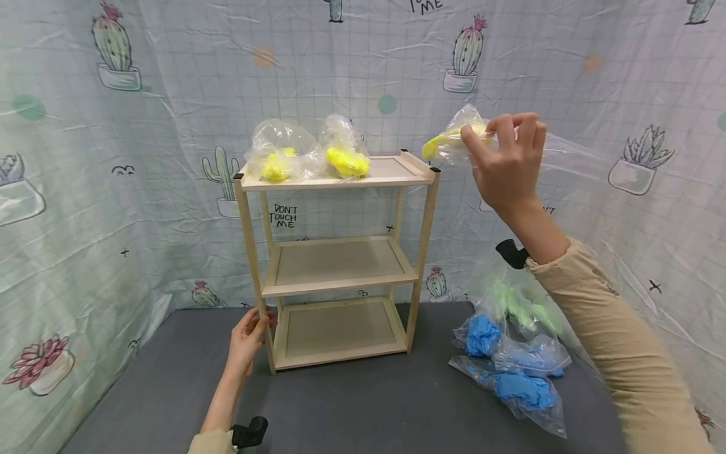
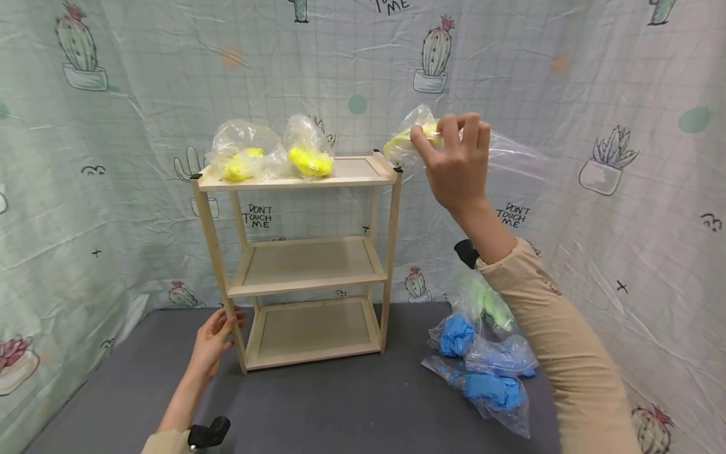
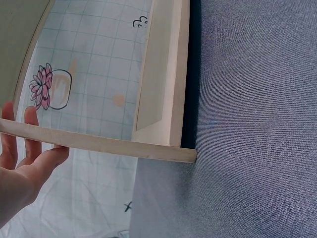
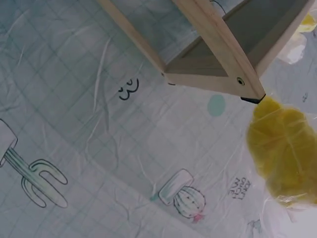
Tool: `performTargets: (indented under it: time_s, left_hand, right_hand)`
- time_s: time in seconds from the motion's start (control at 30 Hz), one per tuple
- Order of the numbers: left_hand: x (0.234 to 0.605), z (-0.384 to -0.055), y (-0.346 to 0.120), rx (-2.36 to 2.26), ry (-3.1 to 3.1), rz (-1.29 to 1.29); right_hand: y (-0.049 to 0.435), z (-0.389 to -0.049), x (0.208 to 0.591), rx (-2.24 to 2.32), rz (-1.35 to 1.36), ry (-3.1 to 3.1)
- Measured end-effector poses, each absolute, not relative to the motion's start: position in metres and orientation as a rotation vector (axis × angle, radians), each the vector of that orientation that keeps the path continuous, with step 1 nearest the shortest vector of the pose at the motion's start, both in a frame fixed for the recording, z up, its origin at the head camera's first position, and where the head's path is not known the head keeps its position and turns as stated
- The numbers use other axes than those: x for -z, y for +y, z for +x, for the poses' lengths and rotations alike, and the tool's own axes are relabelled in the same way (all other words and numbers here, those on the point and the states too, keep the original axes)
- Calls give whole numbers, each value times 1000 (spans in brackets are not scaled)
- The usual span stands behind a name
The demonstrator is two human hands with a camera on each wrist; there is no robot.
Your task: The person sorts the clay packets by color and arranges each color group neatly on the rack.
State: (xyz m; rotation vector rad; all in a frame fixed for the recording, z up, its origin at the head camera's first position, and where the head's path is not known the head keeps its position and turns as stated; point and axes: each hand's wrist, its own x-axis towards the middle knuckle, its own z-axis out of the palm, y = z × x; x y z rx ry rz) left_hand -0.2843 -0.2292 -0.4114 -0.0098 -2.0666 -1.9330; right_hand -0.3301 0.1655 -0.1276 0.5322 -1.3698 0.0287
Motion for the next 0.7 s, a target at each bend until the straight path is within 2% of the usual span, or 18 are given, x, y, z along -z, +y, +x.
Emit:
performTargets:
  time_s: [0.37, 0.7]
  left_hand:
    - [412, -285, -229, 1890, -2090, 16]
    - [415, -287, -231, 1915, -2066, -9]
  right_hand:
    - [143, -343, 137, 107, 703, -1377]
    - [147, -329, 140, 375, 851, -1674]
